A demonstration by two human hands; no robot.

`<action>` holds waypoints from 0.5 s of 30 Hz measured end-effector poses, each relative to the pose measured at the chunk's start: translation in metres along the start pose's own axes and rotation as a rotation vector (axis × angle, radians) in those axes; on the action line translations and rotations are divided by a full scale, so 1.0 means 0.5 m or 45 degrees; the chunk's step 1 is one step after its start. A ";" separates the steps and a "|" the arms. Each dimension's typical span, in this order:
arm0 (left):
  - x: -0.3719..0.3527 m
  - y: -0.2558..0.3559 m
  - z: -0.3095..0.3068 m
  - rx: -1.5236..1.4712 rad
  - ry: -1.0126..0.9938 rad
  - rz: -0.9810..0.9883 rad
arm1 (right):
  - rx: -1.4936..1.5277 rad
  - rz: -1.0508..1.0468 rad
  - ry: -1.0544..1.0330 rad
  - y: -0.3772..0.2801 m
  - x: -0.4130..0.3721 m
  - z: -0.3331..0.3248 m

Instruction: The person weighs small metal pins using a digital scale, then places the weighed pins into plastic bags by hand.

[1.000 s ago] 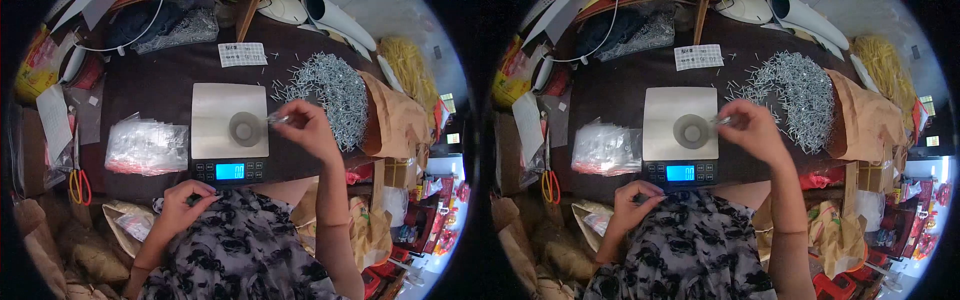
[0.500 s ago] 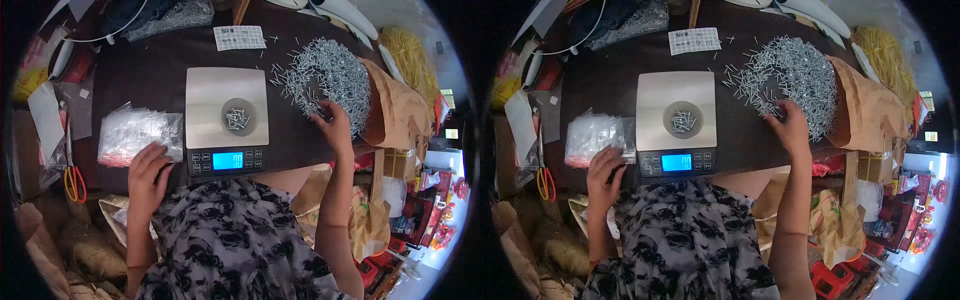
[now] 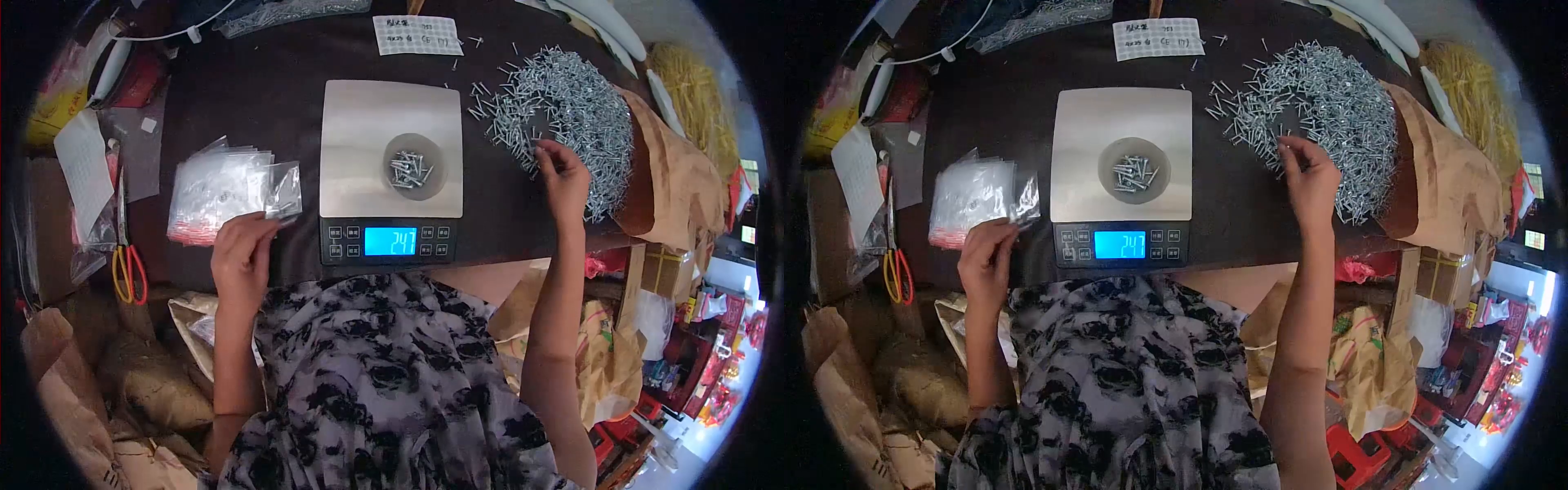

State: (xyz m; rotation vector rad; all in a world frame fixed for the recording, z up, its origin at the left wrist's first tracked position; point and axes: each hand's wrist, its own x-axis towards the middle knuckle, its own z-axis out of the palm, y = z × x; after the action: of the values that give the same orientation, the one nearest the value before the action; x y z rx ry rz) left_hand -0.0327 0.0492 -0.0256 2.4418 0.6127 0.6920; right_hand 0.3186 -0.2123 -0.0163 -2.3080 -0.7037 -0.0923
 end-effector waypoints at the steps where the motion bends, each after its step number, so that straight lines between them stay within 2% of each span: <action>1: 0.002 0.001 0.002 -0.034 0.016 -0.010 | -0.009 0.054 -0.028 0.005 -0.001 -0.001; 6: 0.015 0.023 -0.001 -0.103 0.119 -0.083 | 0.012 0.066 -0.004 -0.003 -0.006 -0.002; 10: 0.023 0.040 -0.019 -0.062 0.194 0.000 | 0.133 0.049 -0.022 -0.022 -0.007 0.004; 13: 0.014 0.055 -0.031 -0.125 0.168 -0.029 | 0.282 0.079 -0.078 -0.041 -0.007 0.009; 15: -0.001 0.063 -0.041 -0.243 0.090 -0.088 | 0.556 0.096 -0.183 -0.054 -0.010 0.006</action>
State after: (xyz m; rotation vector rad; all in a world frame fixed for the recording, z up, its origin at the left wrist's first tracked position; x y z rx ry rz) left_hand -0.0365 0.0323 0.0075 2.2191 0.6251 0.7743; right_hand 0.3000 -0.1963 -0.0034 -1.9295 -0.6340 0.2420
